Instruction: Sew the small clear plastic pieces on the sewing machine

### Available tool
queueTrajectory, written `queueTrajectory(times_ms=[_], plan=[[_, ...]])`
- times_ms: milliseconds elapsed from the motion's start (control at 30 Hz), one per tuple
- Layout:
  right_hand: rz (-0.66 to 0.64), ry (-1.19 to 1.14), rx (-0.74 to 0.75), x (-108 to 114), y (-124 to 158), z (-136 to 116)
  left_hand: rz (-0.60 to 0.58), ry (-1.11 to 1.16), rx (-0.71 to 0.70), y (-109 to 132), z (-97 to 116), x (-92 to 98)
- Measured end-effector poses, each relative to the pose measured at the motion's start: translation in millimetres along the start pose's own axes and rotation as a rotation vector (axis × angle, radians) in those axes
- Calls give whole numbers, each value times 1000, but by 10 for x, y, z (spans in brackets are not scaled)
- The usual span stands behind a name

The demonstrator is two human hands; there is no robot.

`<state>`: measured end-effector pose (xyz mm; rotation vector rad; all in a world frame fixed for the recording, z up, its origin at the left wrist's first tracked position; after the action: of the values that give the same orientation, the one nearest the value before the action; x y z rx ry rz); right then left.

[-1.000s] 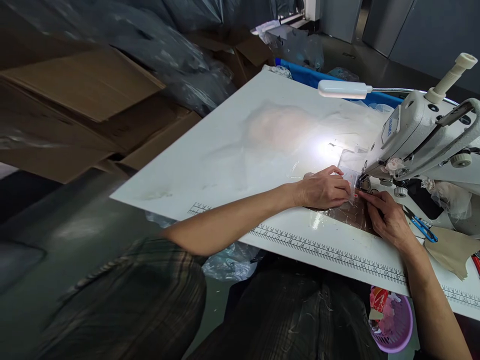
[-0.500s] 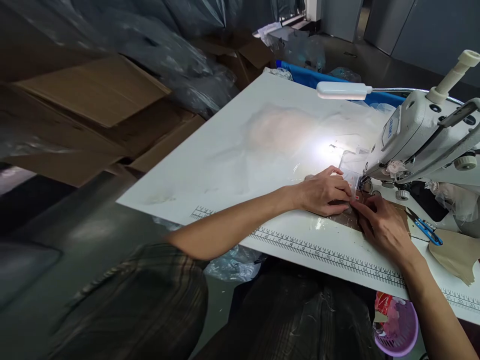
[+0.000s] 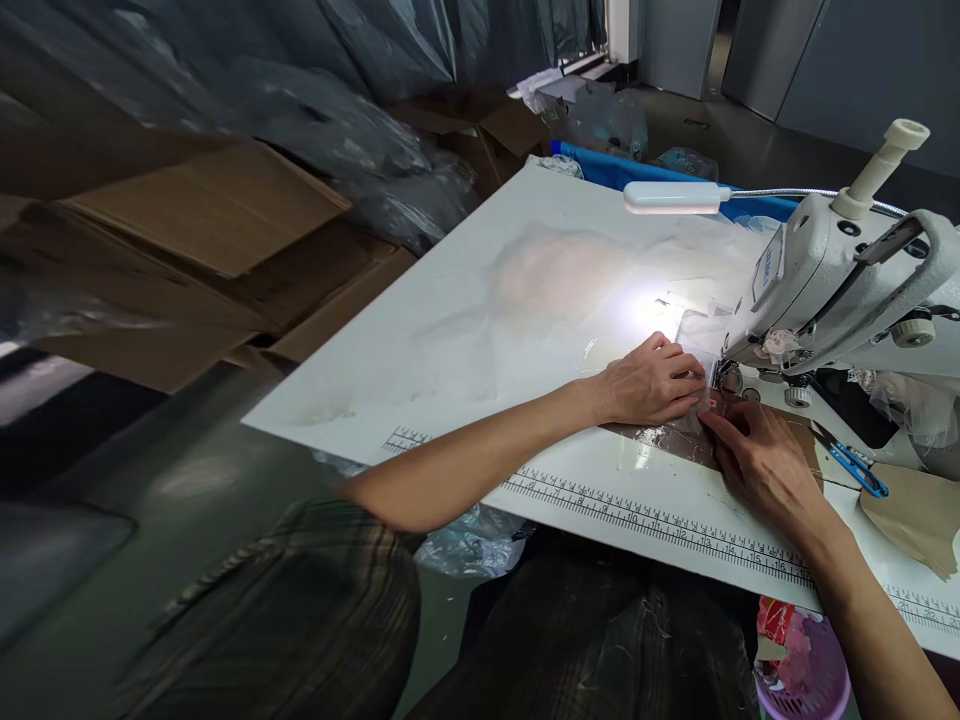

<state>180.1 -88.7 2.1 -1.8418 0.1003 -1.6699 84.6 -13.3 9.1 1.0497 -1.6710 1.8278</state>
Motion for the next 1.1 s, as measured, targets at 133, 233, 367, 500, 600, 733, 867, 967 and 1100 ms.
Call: queueTrajectory(times_ms=[133, 233, 367, 500, 600, 733, 867, 967, 1100], plan=[[-33, -1, -9, -8, 1, -2, -19, -17, -3, 10, 14, -6], [-57, 15, -12, -10, -1, -9, -34, -41, -7, 14, 27, -25], [-92, 54, -27, -26, -19, -13, -77, -50, -7, -29, 2, -76], [-110, 85, -65, -55, -35, 15, -142, -11, -18, -94, -63, -143], [-111, 89, -80, -71, -31, 25, -151, 21, 0, -104, -102, -154], [-112, 89, -99, -73, -17, 16, -103, 30, 34, -73, -106, -125], [-123, 84, -114, -64, -5, -2, -100, 41, 21, -49, -75, -126], [-121, 64, -126, -60, 11, -8, -98, 66, 28, -44, -80, -123], [-113, 45, -140, -63, 27, -7, -77, 85, 47, -28, -102, -122]])
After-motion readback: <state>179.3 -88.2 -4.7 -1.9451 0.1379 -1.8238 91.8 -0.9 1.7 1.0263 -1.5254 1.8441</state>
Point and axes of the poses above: each hand's wrist, its own y-axis away from the middle knuckle, its own x-axis out of the back of the hand, z = x × y, the point moved 8 cm from there along -y, towards the middle knuckle, and after that the axes turned 14 degrees about z, right-handed, at the moved point
